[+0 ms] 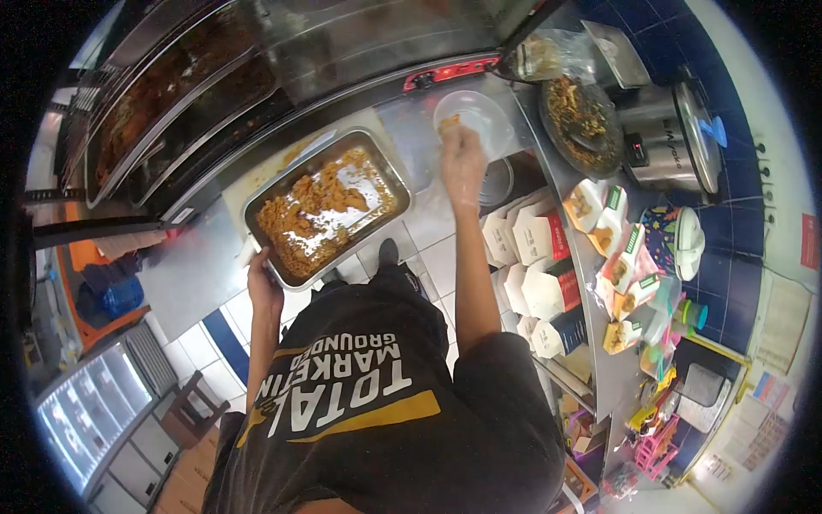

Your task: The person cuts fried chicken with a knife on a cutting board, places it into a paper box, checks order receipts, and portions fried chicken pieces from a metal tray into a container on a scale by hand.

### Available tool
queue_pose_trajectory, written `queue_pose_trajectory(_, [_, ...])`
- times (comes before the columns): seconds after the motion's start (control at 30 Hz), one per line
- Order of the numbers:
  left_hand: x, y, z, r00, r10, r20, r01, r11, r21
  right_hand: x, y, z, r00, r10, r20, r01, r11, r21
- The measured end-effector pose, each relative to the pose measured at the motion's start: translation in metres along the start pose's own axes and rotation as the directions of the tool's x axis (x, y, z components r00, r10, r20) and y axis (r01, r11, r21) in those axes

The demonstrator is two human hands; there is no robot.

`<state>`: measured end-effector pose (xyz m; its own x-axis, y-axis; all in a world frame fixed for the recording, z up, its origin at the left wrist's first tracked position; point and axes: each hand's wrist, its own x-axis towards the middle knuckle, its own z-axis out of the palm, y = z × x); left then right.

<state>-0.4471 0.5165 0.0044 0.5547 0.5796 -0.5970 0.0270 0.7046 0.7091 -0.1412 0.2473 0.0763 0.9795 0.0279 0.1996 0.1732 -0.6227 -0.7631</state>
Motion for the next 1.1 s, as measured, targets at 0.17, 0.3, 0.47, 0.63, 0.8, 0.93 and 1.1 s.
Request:
queue_pose_trajectory(0.17, [-0.005,0.003,0.007,1.000,0.002,-0.005,-0.002,1.000,-0.007,0.038,0.033,-0.010,0.987,-0.159,-0.004,0.147,0.919,-0.366])
queue_pose_trajectory(0.3, [-0.004,0.000,0.004,1.000,0.022,-0.015,-0.021,0.999,0.028,-0.023,-0.032,0.009,0.908,-0.344,0.238,0.396,0.890,-0.226])
queue_pose_trajectory(0.47, [-0.007,0.006,0.011,1.000,0.002,-0.020,-0.002,1.000,-0.021,-0.106,-0.054,0.080,0.795,-0.502,0.341,0.555,0.828,-0.074])
queue_pose_trajectory(0.63, [0.009,-0.004,-0.012,0.997,-0.062,0.041,0.061,0.997,0.039,-0.096,-0.050,0.092,0.725,-0.164,0.669,0.372,0.911,-0.180])
queue_pose_trajectory(0.8, [0.011,-0.001,-0.012,0.995,-0.090,0.052,0.091,0.996,-0.011,-0.097,-0.047,0.085,0.712,-0.166,0.682,0.259,0.965,-0.035])
queue_pose_trajectory(0.93, [-0.005,0.010,0.007,0.990,-0.134,0.054,0.132,0.991,0.033,-0.101,-0.032,0.099,0.728,-0.342,0.595,0.283,0.939,0.193])
queue_pose_trajectory(1.1, [-0.006,0.014,0.005,0.980,-0.171,0.104,0.155,0.976,0.150,-0.096,-0.034,0.078,0.724,-0.315,0.614,0.323,0.941,0.103])
